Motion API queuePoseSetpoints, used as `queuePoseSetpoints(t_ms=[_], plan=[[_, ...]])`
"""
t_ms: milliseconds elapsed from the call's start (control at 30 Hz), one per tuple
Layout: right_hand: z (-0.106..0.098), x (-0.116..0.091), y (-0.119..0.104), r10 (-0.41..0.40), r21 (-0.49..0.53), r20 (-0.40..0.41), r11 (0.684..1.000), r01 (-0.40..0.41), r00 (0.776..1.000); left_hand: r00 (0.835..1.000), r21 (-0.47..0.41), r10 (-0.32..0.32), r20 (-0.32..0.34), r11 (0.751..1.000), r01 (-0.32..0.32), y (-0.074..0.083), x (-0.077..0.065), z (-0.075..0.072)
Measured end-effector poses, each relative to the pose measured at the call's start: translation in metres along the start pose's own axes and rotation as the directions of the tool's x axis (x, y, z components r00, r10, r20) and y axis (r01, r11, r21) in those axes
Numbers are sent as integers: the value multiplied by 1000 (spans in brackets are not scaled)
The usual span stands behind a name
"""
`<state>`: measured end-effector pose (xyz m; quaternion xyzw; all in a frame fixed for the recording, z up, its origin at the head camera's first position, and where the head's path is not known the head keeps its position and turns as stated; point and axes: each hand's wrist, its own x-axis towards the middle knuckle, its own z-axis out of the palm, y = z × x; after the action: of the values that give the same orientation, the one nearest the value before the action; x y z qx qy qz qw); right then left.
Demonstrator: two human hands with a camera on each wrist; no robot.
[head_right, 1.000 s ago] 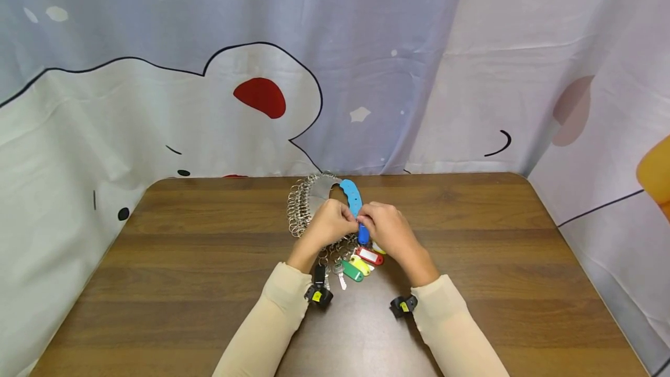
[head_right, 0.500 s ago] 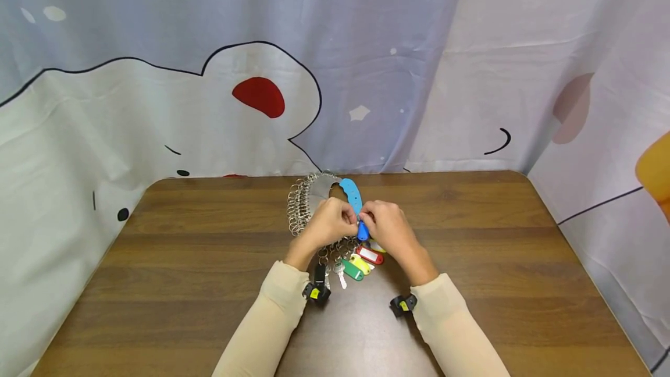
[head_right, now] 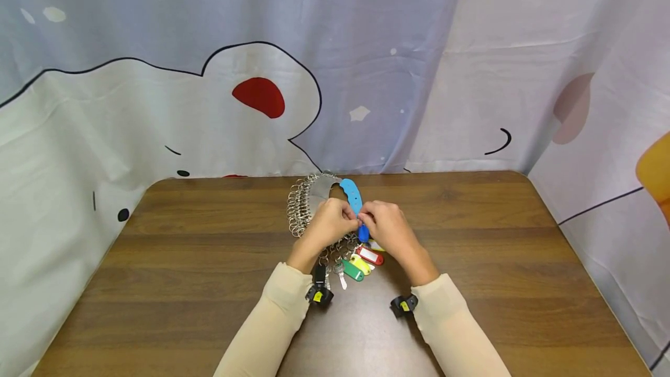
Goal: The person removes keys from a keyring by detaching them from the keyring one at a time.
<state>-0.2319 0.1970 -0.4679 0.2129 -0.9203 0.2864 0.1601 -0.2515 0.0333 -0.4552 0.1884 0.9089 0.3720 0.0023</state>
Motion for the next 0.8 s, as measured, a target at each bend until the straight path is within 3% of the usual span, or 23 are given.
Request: queuePoseSetpoints(t_ms=[333,600,800], plan=[[0,-1,-2,5,-18,-7,1000,-5,1000,999,-90,-45,22,995,47,-1,-1,1],[0,0,0,76,-36,-24,996,-76,997,998,-49,36,57,998,-33,-5,0,-2],[-5,1,4,80,-7,-15,997,-80,997,998,-52,48,45,998,-45,-6,0,-3]])
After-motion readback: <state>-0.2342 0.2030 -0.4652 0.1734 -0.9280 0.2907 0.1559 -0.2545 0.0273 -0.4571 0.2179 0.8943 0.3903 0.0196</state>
